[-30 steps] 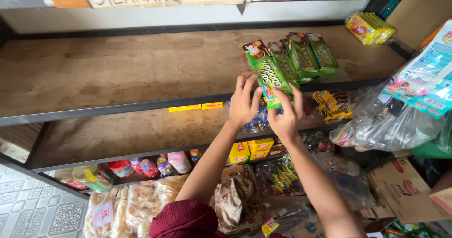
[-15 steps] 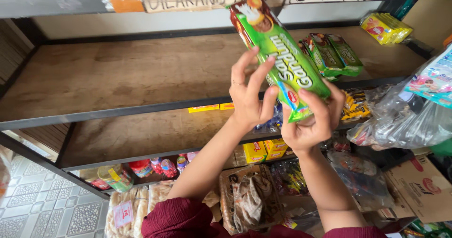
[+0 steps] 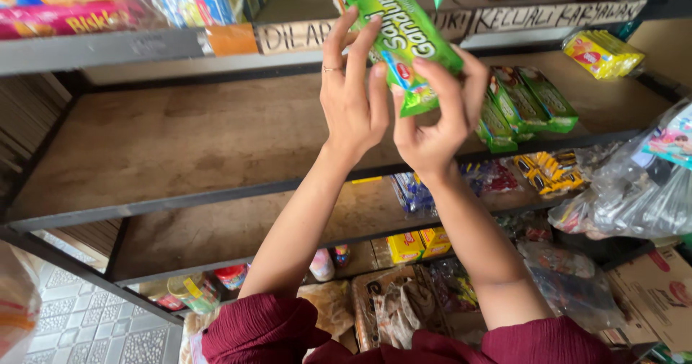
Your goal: The person arranges snack packages on a store shelf, then wipes and restocks various snack items from a cardboard box onto the shelf using a cloth. The person handles multiple snack types and places them neatly on the shelf.
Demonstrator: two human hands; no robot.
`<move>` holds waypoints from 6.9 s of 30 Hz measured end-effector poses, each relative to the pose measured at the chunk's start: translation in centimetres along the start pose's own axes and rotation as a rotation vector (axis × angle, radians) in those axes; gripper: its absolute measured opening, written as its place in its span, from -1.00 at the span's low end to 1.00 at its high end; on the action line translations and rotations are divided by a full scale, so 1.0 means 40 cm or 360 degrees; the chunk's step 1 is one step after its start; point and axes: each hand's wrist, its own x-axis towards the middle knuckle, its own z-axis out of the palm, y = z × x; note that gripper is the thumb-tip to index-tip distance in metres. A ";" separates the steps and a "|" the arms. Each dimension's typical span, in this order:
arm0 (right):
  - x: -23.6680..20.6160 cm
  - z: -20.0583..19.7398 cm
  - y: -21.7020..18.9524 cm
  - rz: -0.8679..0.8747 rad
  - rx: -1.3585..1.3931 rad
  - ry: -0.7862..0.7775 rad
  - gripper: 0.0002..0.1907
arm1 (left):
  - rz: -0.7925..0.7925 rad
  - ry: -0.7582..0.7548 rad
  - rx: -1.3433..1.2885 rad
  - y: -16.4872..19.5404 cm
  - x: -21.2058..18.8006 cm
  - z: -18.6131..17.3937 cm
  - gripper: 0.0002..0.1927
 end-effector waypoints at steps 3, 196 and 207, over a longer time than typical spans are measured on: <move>0.030 0.058 0.016 0.0001 -0.0011 -0.0019 -0.65 | 0.0019 -0.0024 0.0240 -0.034 0.041 -0.017 -0.63; -0.058 0.056 -0.143 0.0149 -0.0027 0.0772 -0.63 | -0.0513 -0.0025 -0.0240 0.296 0.006 -0.129 -0.68; -0.012 0.128 -0.169 0.0064 -0.0069 0.0746 -0.68 | -0.0406 0.0028 -0.0263 0.238 0.067 -0.166 -0.74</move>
